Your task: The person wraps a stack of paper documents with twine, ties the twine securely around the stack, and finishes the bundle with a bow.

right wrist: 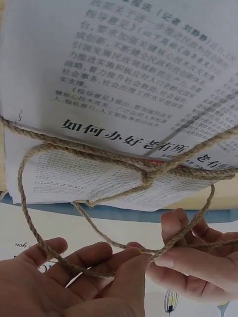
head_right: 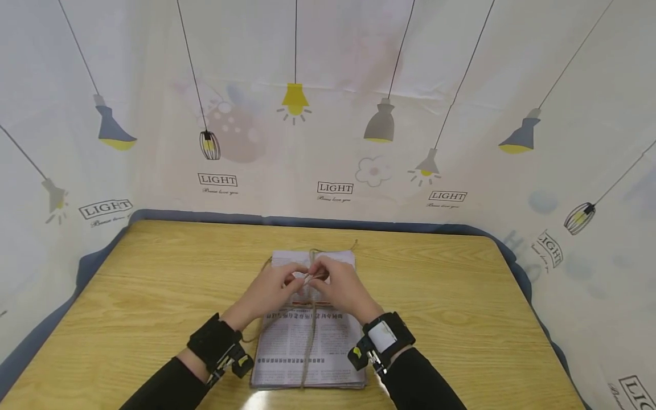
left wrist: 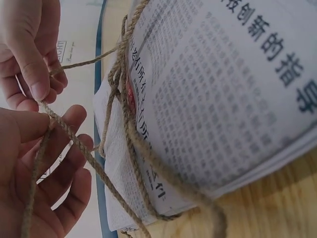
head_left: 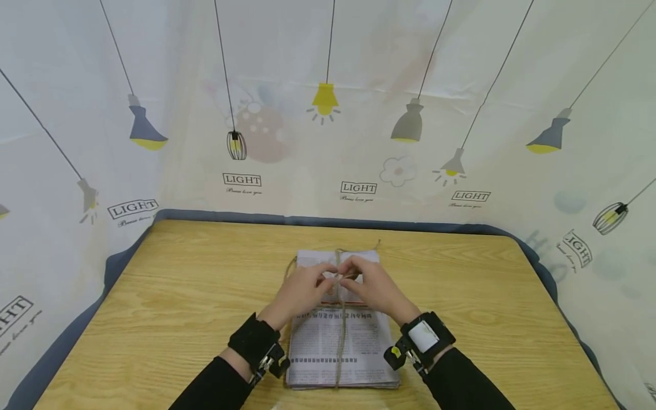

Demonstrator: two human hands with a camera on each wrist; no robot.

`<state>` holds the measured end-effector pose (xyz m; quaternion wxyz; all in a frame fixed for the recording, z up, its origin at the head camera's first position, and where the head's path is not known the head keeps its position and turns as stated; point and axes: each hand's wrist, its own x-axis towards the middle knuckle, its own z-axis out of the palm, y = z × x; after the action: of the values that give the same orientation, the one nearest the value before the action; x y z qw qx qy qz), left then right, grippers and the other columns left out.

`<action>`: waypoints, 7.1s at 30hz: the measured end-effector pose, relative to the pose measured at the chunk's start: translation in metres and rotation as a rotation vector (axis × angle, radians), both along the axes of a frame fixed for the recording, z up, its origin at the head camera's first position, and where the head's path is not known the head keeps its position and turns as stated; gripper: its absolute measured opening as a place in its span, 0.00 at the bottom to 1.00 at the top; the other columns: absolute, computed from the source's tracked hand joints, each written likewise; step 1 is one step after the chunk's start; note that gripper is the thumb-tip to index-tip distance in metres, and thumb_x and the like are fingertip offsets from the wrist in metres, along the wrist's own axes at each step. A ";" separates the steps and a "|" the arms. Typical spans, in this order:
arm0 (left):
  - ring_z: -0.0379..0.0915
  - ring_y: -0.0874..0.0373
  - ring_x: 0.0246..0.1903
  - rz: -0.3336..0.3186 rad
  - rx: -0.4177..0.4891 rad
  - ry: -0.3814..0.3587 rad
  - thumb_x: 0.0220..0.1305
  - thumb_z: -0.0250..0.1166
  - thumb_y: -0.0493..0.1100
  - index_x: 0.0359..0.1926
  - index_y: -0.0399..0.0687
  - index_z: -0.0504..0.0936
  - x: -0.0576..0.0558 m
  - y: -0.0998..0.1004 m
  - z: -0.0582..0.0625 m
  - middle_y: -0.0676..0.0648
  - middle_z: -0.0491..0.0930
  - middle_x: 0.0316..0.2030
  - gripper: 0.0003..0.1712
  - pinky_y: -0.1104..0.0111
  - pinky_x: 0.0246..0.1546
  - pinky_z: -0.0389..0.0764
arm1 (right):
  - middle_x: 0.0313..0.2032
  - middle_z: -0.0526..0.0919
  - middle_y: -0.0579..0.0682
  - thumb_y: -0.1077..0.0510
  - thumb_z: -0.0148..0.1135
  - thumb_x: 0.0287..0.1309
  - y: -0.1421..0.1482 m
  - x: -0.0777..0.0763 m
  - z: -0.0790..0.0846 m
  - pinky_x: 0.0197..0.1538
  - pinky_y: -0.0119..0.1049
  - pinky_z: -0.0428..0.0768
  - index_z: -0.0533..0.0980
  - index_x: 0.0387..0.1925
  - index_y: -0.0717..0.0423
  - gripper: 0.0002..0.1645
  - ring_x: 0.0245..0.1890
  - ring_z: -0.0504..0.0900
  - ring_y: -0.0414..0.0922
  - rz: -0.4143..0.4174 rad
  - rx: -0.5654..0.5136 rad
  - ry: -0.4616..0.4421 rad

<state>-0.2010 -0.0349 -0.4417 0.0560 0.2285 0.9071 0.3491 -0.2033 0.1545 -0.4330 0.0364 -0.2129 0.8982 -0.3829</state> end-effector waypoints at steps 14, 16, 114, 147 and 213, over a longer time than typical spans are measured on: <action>0.71 0.67 0.22 -0.044 0.002 -0.020 0.65 0.55 0.49 0.45 0.55 0.80 0.001 0.006 -0.002 0.54 0.81 0.30 0.12 0.72 0.25 0.71 | 0.42 0.78 0.43 0.52 0.62 0.55 0.008 0.001 -0.004 0.49 0.43 0.75 0.72 0.45 0.49 0.16 0.45 0.78 0.41 -0.109 0.022 0.037; 0.70 0.65 0.22 -0.030 0.005 -0.009 0.65 0.55 0.50 0.44 0.54 0.81 0.001 0.007 -0.001 0.55 0.80 0.29 0.12 0.71 0.25 0.70 | 0.44 0.77 0.45 0.53 0.62 0.56 0.011 0.003 -0.001 0.48 0.42 0.75 0.72 0.48 0.50 0.18 0.46 0.77 0.42 -0.165 0.054 0.115; 0.71 0.62 0.26 -0.208 0.094 -0.124 0.69 0.47 0.54 0.49 0.53 0.78 -0.007 -0.018 -0.005 0.50 0.79 0.34 0.19 0.68 0.32 0.72 | 0.28 0.79 0.37 0.53 0.60 0.57 0.046 0.038 0.042 0.30 0.32 0.70 0.81 0.35 0.44 0.05 0.25 0.73 0.33 -0.128 0.371 0.098; 0.70 0.66 0.31 -0.052 0.071 0.005 0.62 0.58 0.54 0.35 0.60 0.81 -0.003 -0.069 -0.006 0.66 0.76 0.31 0.09 0.70 0.36 0.71 | 0.29 0.80 0.42 0.56 0.57 0.59 0.091 0.029 0.014 0.29 0.32 0.68 0.77 0.32 0.48 0.03 0.24 0.69 0.37 -0.203 0.301 0.078; 0.61 0.60 0.20 0.447 -0.211 0.083 0.64 0.55 0.55 0.33 0.52 0.77 0.036 -0.238 -0.018 0.51 0.75 0.24 0.13 0.69 0.24 0.60 | 0.26 0.78 0.51 0.55 0.46 0.56 0.242 0.059 -0.012 0.20 0.36 0.64 0.78 0.35 0.57 0.15 0.21 0.72 0.45 -0.682 0.529 -0.239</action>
<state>-0.1649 -0.2729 -0.4600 -0.0365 0.0294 0.9680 0.2467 -0.1447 0.3967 -0.4453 0.0650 0.1577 0.9735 -0.1521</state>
